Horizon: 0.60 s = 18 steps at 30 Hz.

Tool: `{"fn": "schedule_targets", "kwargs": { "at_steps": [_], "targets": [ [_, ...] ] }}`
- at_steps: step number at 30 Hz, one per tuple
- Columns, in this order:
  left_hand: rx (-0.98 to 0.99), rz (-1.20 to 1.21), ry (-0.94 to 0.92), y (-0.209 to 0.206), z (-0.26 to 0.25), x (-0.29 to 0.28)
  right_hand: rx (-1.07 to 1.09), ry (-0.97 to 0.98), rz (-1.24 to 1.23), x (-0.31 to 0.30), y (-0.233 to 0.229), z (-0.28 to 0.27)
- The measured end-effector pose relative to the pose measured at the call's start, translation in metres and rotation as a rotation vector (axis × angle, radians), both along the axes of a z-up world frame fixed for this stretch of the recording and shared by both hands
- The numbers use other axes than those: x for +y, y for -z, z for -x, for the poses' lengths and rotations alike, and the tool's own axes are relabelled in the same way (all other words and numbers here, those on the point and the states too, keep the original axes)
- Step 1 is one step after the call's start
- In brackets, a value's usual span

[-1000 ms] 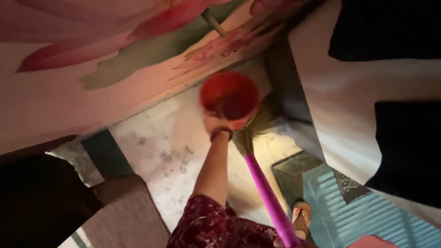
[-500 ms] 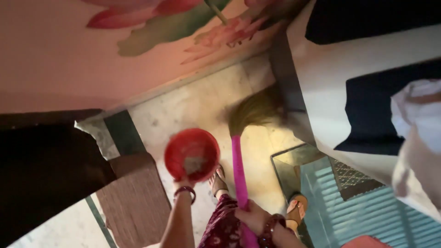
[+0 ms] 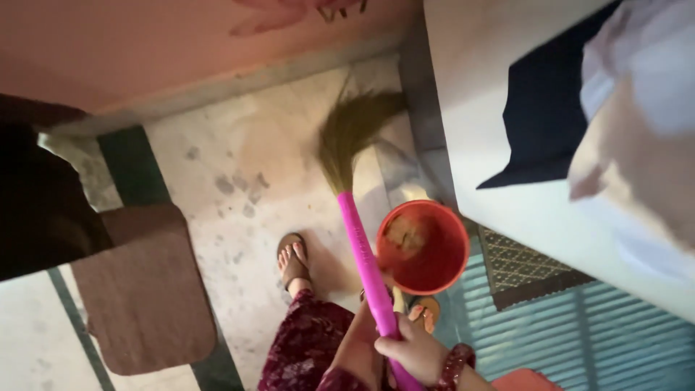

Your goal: Sweep the floor and stairs using a broom and dustpan.

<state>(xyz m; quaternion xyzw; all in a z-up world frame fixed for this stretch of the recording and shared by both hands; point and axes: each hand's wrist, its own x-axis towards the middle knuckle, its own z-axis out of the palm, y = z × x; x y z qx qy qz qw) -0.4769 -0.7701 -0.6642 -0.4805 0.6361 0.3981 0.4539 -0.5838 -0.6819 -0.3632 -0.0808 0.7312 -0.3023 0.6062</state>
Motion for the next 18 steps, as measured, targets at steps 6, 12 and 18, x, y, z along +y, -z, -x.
{"fn": "schedule_targets", "kwargs": {
  "at_steps": [6,12,18],
  "targets": [
    [0.047,-0.143,0.286,0.009,0.007,0.022,-0.667,0.644,0.105,0.078,0.038,-0.049],
    [0.101,-0.175,0.465,0.051,-0.081,-0.053,0.056,0.189,-0.215,0.076,0.046,-0.053],
    [0.381,0.160,-1.025,-0.065,-0.233,-0.155,0.407,-0.340,-0.413,0.056,0.055,-0.060]
  ]
}}
